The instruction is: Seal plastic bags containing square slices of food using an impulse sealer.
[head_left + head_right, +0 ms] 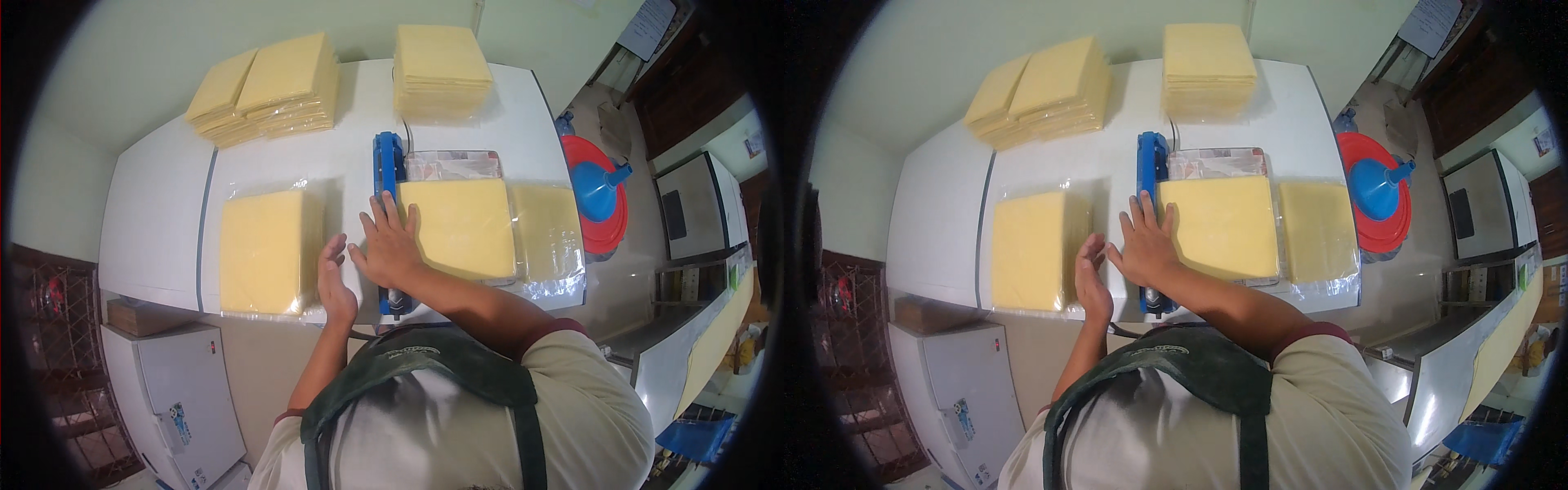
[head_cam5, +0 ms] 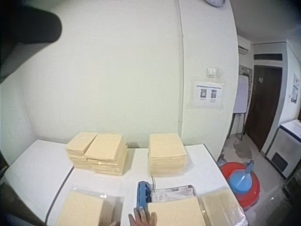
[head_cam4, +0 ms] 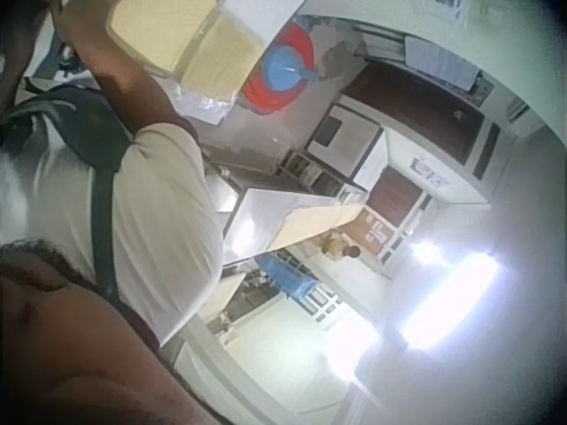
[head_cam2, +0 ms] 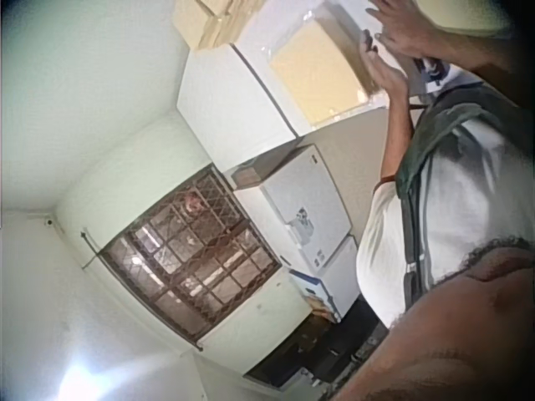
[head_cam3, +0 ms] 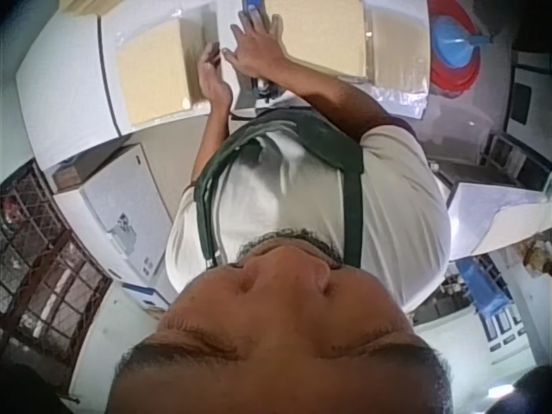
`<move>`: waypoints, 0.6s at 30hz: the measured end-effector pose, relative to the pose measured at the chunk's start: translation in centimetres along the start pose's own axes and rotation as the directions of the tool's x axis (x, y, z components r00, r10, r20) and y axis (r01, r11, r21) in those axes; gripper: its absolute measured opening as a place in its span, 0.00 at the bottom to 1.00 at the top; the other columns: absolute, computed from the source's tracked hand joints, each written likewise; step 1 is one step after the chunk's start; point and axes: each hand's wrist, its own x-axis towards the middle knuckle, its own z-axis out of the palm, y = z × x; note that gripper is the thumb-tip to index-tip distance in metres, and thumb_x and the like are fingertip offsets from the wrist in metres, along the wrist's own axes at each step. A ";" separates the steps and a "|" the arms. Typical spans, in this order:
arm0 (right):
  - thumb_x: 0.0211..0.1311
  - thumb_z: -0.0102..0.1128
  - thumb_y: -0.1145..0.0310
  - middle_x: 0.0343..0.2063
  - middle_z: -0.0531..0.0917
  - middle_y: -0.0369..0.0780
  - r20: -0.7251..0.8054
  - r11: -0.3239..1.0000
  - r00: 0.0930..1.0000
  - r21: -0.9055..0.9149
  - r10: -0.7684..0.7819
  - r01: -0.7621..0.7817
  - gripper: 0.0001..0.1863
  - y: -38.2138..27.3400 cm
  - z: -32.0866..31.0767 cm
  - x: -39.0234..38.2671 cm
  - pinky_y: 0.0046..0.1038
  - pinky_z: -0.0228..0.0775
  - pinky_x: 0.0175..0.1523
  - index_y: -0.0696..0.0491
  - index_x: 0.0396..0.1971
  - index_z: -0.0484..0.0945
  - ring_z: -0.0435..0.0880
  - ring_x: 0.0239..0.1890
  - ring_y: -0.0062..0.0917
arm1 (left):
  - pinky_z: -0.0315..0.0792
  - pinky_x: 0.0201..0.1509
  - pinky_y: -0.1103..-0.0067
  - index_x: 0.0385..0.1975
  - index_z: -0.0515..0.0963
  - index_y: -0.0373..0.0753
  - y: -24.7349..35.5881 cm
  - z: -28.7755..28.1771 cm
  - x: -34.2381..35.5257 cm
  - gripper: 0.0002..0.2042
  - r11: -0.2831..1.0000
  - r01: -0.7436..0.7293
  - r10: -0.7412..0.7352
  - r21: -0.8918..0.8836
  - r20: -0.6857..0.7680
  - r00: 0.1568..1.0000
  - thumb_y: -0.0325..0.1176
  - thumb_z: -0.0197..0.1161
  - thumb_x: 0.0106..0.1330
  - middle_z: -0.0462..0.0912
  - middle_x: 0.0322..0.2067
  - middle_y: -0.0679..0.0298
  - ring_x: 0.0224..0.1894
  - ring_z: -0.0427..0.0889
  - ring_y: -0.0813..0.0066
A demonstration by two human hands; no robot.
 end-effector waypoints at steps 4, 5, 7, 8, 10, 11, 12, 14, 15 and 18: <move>0.66 0.48 0.45 0.71 0.57 0.50 0.034 1.000 0.999 -0.004 0.004 -0.004 0.36 0.2 -0.2 0.0 0.65 0.29 0.72 0.57 0.64 0.68 0.39 0.77 0.45 | 0.64 0.65 0.65 0.62 0.67 0.32 2.6 0.5 -0.8 0.28 0.999 -0.012 0.010 -0.052 -0.045 0.999 0.51 0.36 0.79 0.73 0.59 0.51 0.62 0.71 0.62; 0.66 0.50 0.46 0.71 0.57 0.50 0.046 1.000 0.999 0.011 -0.009 0.008 0.35 0.4 -0.3 0.0 0.65 0.30 0.72 0.56 0.64 0.69 0.39 0.77 0.45 | 0.64 0.65 0.66 0.61 0.67 0.31 3.5 0.6 -1.0 0.28 0.996 -0.015 0.013 -0.087 -0.022 1.000 0.51 0.36 0.79 0.74 0.57 0.51 0.60 0.72 0.63; 0.65 0.51 0.46 0.71 0.58 0.50 0.054 0.999 0.998 0.028 -0.020 0.019 0.34 0.9 -0.1 -0.1 0.65 0.31 0.72 0.56 0.63 0.70 0.39 0.77 0.46 | 0.64 0.64 0.66 0.60 0.68 0.31 5.1 1.0 -1.5 0.28 0.993 -0.019 0.020 -0.120 0.005 1.000 0.51 0.36 0.79 0.75 0.56 0.51 0.59 0.73 0.63; 0.64 0.52 0.47 0.71 0.59 0.50 0.036 0.998 0.999 0.046 -0.032 0.030 0.33 1.2 0.0 0.1 0.65 0.32 0.72 0.55 0.62 0.72 0.40 0.77 0.46 | 0.64 0.63 0.66 0.60 0.68 0.31 5.9 1.2 -1.8 0.28 0.979 0.008 0.031 -0.203 0.189 0.982 0.51 0.36 0.79 0.76 0.54 0.51 0.57 0.74 0.63; 0.63 0.54 0.48 0.70 0.59 0.49 0.023 0.996 0.998 0.075 -0.058 0.056 0.32 1.1 -0.2 -0.2 0.64 0.34 0.72 0.55 0.60 0.73 0.41 0.77 0.47 | 0.65 0.63 0.67 0.59 0.69 0.29 8.9 1.6 -2.6 0.30 0.964 0.085 0.048 -0.250 0.483 0.874 0.54 0.38 0.78 0.77 0.51 0.51 0.55 0.75 0.62; 0.62 0.54 0.48 0.70 0.60 0.49 0.012 0.993 0.997 0.092 -0.076 0.074 0.31 1.1 -0.4 -0.2 0.64 0.35 0.72 0.54 0.58 0.75 0.42 0.76 0.47 | 0.65 0.63 0.67 0.59 0.69 0.29 10.1 2.1 -3.1 0.30 0.966 0.082 0.045 -0.243 0.478 0.877 0.54 0.38 0.78 0.77 0.51 0.51 0.55 0.75 0.62; 0.61 0.55 0.49 0.69 0.62 0.49 -0.002 0.990 0.995 0.107 -0.095 0.095 0.29 1.1 -0.7 -0.2 0.64 0.36 0.71 0.53 0.56 0.77 0.44 0.76 0.47 | 0.66 0.63 0.68 0.58 0.70 0.29 11.3 2.7 -3.5 0.30 0.956 0.224 -0.048 -0.188 0.654 0.755 0.55 0.39 0.78 0.77 0.51 0.52 0.55 0.75 0.63; 0.60 0.57 0.50 0.69 0.63 0.49 -0.009 0.981 0.990 0.136 -0.142 0.142 0.28 1.6 -0.4 -0.2 0.63 0.37 0.72 0.52 0.55 0.78 0.45 0.76 0.47 | 0.67 0.63 0.69 0.57 0.71 0.29 11.7 4.2 -4.5 0.31 0.933 0.345 -0.136 -0.100 0.791 0.596 0.55 0.40 0.78 0.78 0.52 0.53 0.56 0.75 0.64; 0.60 0.58 0.51 0.68 0.64 0.49 -0.014 0.970 0.983 0.161 -0.185 0.185 0.26 1.7 -0.2 0.0 0.62 0.37 0.72 0.51 0.53 0.79 0.46 0.76 0.47 | 0.67 0.63 0.70 0.57 0.72 0.29 10.8 4.8 -5.2 0.30 0.914 0.405 -0.208 -0.020 0.834 0.511 0.54 0.41 0.78 0.78 0.52 0.54 0.56 0.75 0.66; 0.58 0.62 0.57 0.67 0.66 0.47 -0.081 0.861 0.942 0.385 -0.327 0.332 0.23 5.0 -0.9 1.8 0.56 0.42 0.73 0.50 0.52 0.80 0.53 0.74 0.47 | 0.68 0.63 0.72 0.57 0.72 0.29 7.0 6.6 -6.8 0.27 0.810 0.579 -0.366 0.096 0.854 0.369 0.50 0.41 0.79 0.78 0.53 0.55 0.55 0.76 0.69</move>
